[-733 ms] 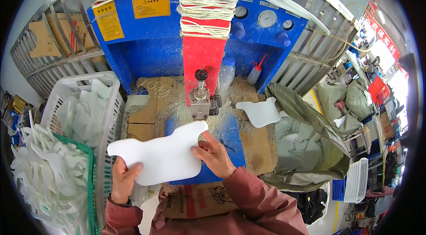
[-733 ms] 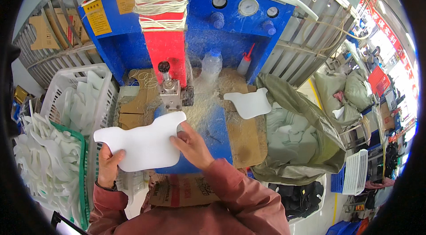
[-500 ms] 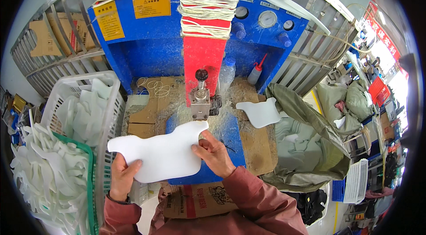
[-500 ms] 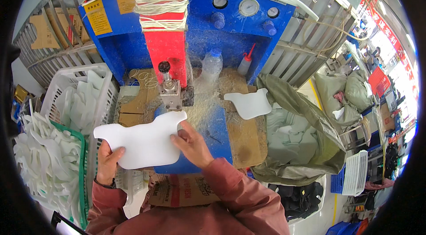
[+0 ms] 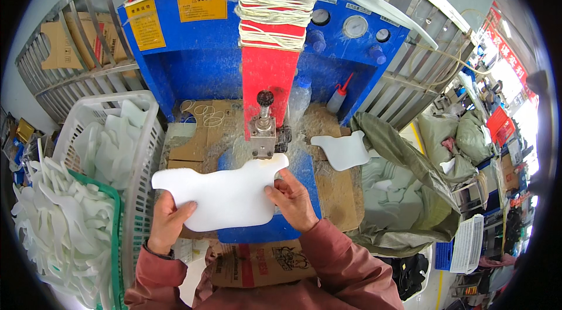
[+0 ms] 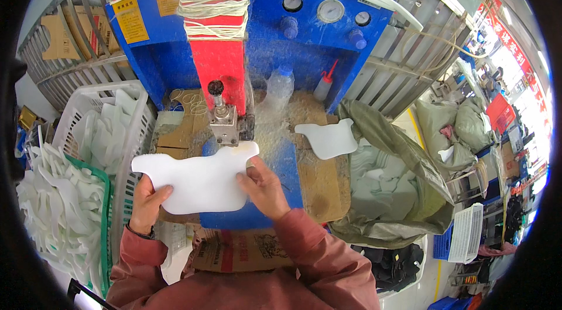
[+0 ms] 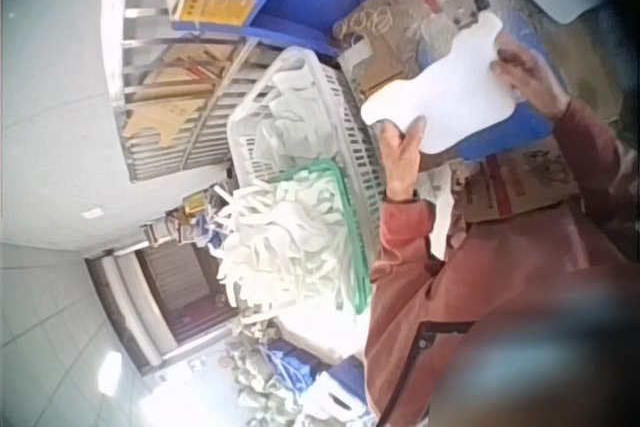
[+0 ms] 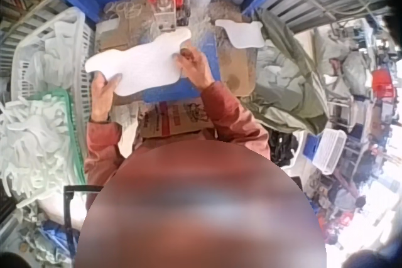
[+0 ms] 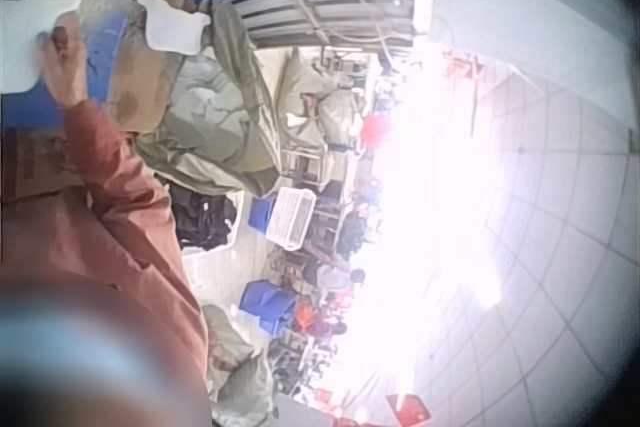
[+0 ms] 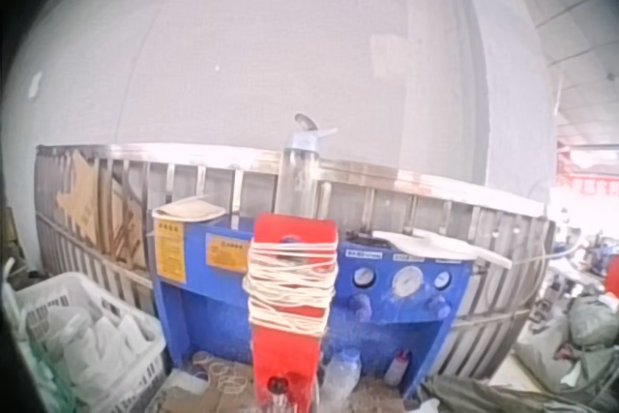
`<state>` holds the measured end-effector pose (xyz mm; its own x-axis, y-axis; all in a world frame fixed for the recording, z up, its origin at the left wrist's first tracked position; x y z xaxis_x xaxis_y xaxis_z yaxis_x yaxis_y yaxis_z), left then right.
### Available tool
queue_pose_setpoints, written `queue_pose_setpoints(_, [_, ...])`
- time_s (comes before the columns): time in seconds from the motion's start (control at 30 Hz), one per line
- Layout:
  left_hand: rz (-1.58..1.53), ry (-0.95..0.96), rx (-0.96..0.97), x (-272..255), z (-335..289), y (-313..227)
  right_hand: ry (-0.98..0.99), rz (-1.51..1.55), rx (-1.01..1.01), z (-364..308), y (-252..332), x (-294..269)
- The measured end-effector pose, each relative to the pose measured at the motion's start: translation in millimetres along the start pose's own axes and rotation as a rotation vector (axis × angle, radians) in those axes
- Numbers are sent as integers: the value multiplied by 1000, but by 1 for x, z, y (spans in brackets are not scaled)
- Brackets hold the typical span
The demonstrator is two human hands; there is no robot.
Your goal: The person repeatedly picks white foam pieces from a basket, places them under a press-style cutting machine, and trims the edges. After each cut, the person removes the trimmed piece and places it into a green sack. The cycle continues with multiple foam pieces.
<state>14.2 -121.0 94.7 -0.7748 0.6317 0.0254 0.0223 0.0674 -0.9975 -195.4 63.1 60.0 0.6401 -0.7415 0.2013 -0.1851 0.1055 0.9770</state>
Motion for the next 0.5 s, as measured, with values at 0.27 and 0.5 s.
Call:
queue_pose_setpoints(0.27, [45, 0, 35, 13, 18, 1, -64, 0, -25, 8, 6, -19])
queue_pose_setpoints(0.5, [14, 69, 18, 41, 27, 1, -133, 81, -88, 12, 1, -47])
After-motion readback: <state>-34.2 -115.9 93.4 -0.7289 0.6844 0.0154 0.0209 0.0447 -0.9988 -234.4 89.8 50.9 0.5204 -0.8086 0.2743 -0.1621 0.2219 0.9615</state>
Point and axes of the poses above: each hand's wrist, its own z-axis towards the middle knuckle, its own x-axis out of the palm, y = z × x, the point moved 9 cm from there along z, towards the middle knuckle, and after that the axes turned 12 degrees about -y, right-handed, at the moved point
